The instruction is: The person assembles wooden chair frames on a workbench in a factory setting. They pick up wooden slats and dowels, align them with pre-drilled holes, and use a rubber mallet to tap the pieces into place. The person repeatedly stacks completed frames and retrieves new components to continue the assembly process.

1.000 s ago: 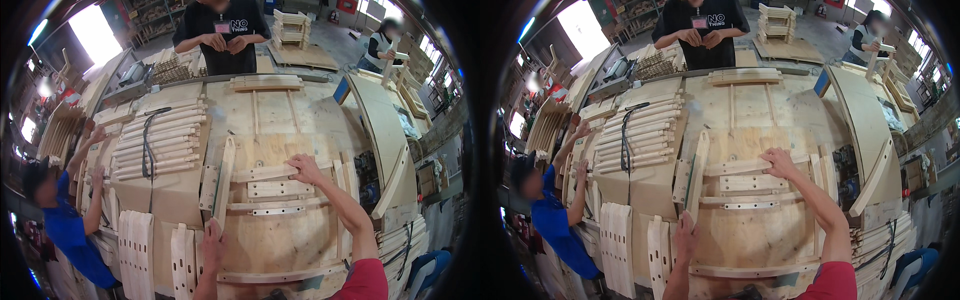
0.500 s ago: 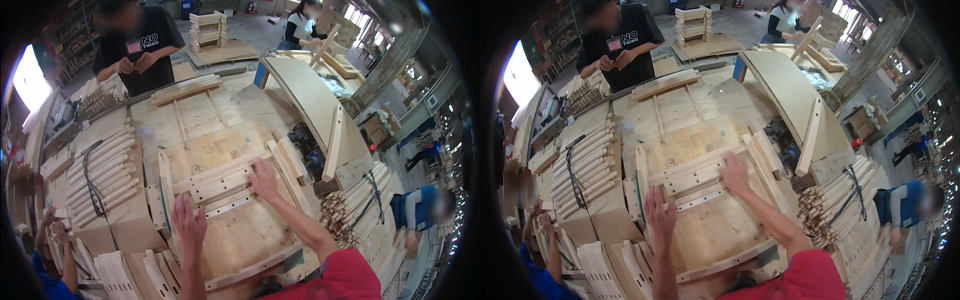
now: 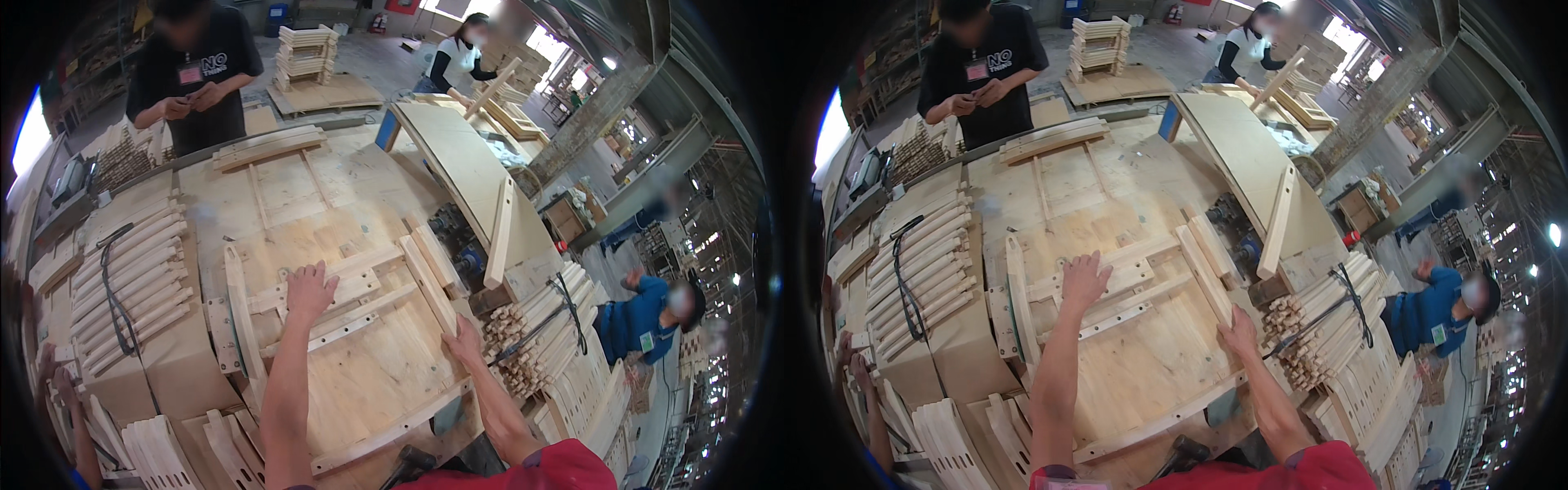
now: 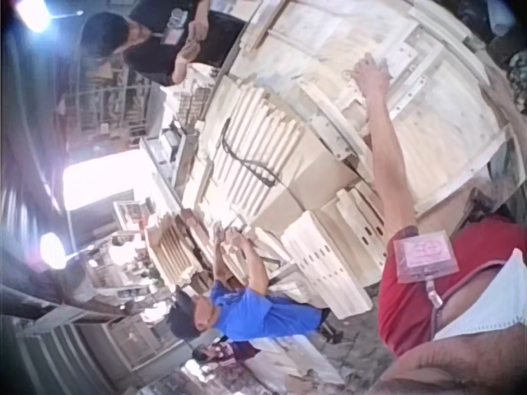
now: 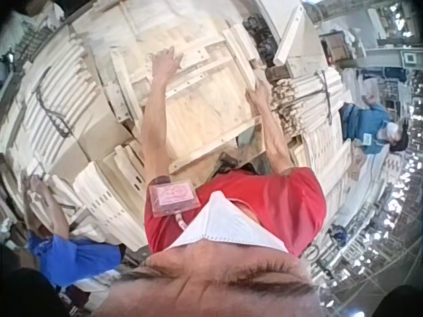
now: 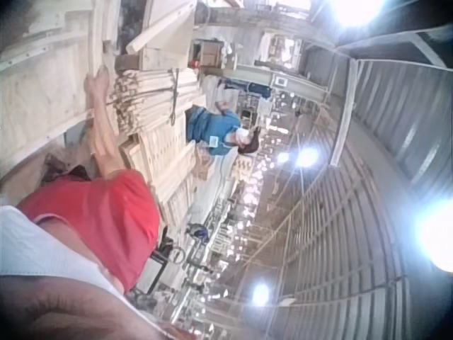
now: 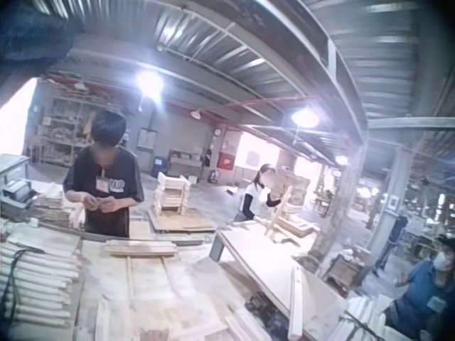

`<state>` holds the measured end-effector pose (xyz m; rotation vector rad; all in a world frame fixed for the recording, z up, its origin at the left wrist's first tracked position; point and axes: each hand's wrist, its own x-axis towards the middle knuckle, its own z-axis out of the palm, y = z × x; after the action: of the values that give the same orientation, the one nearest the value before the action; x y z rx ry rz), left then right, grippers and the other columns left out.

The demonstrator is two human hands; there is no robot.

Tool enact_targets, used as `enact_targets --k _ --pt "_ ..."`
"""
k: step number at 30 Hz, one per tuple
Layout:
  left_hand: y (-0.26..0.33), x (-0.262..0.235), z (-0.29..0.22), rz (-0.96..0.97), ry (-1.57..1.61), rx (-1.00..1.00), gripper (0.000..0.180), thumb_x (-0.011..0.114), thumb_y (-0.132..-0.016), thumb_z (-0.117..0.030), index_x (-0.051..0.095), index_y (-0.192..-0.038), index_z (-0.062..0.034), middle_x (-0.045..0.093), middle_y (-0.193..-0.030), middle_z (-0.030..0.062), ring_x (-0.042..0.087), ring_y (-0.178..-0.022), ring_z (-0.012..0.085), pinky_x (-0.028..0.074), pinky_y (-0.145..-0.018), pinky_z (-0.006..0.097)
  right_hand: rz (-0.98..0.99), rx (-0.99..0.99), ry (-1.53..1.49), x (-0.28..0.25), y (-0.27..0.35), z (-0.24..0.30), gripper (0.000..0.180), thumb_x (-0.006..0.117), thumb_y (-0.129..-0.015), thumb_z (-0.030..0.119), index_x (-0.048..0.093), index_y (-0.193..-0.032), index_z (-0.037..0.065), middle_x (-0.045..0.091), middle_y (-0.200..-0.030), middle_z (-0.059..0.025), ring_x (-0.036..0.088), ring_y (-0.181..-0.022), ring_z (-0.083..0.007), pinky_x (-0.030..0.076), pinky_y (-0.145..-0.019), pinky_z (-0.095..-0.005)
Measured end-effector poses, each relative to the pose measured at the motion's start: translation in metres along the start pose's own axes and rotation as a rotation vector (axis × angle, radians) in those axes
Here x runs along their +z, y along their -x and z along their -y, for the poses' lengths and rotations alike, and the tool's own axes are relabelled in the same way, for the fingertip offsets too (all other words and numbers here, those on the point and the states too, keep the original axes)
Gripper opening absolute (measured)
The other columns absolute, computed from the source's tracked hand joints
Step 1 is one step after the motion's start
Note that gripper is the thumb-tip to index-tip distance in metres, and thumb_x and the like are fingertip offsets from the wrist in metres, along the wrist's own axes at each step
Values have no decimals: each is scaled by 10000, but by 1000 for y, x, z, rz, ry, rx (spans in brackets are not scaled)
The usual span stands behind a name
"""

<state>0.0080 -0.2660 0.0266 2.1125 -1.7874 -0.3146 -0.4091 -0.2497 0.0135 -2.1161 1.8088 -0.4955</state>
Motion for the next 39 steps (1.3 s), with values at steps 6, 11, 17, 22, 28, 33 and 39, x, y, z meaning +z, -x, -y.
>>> enact_targets --k 6,11,17,22,28,33,39 --pt "-1 0 3 -60 18 25 504 546 -985 -459 599 -1300 -71 654 -1189 146 573 -1150 327 391 -988 499 -19 4 53 4 1 4 739 761 -818 294 488 -1431 -15 597 -1290 -239 555 -1224 -419 461 -1018 -477" --pt "-1 4 10 -124 -32 29 469 566 -975 -454 628 -1222 -59 670 -1122 131 592 -1089 317 393 -974 506 68 84 42 3 -5 23 719 746 -819 285 495 -1422 -14 596 -1291 -235 557 -1211 -415 466 -1005 -482" --pt "-5 15 3 -127 -37 25 482 592 -963 -459 627 -1223 -55 647 -1173 130 566 -1148 310 362 -1020 558 -11 29 13 5 9 19 702 738 -823 294 507 -1405 -24 602 -1268 -233 570 -1183 -417 475 -990 -472" --pt "-10 44 -65 -341 40 371 617 645 -916 -491 594 -1329 -36 580 -1329 167 515 -1259 306 190 -1195 637 -10 6 30 12 12 18 705 727 -824 314 508 -1407 -15 605 -1276 -231 572 -1179 -419 479 -979 -482" --pt "-18 69 -132 28 -151 442 428 653 -921 -380 700 -1163 -31 634 -1152 125 565 -1215 273 130 -1187 705 -67 -46 56 13 8 19 700 728 -819 314 510 -1405 0 617 -1239 -224 585 -1143 -417 487 -950 -491" --pt "-14 83 -130 25 -106 454 263 628 -939 -266 724 -1058 -52 642 -1045 91 605 -1145 258 113 -1189 723 -80 -18 48 12 12 26 687 727 -813 296 518 -1396 -1 620 -1200 -228 587 -1119 -424 488 -931 -498" --pt "-14 84 -128 13 -74 459 274 652 -932 -308 700 -1005 -49 641 -1006 97 604 -1113 254 135 -1187 707 -67 -7 19 11 10 27 703 737 -803 276 511 -1407 -4 615 -1200 -228 585 -1119 -426 486 -931 -497"
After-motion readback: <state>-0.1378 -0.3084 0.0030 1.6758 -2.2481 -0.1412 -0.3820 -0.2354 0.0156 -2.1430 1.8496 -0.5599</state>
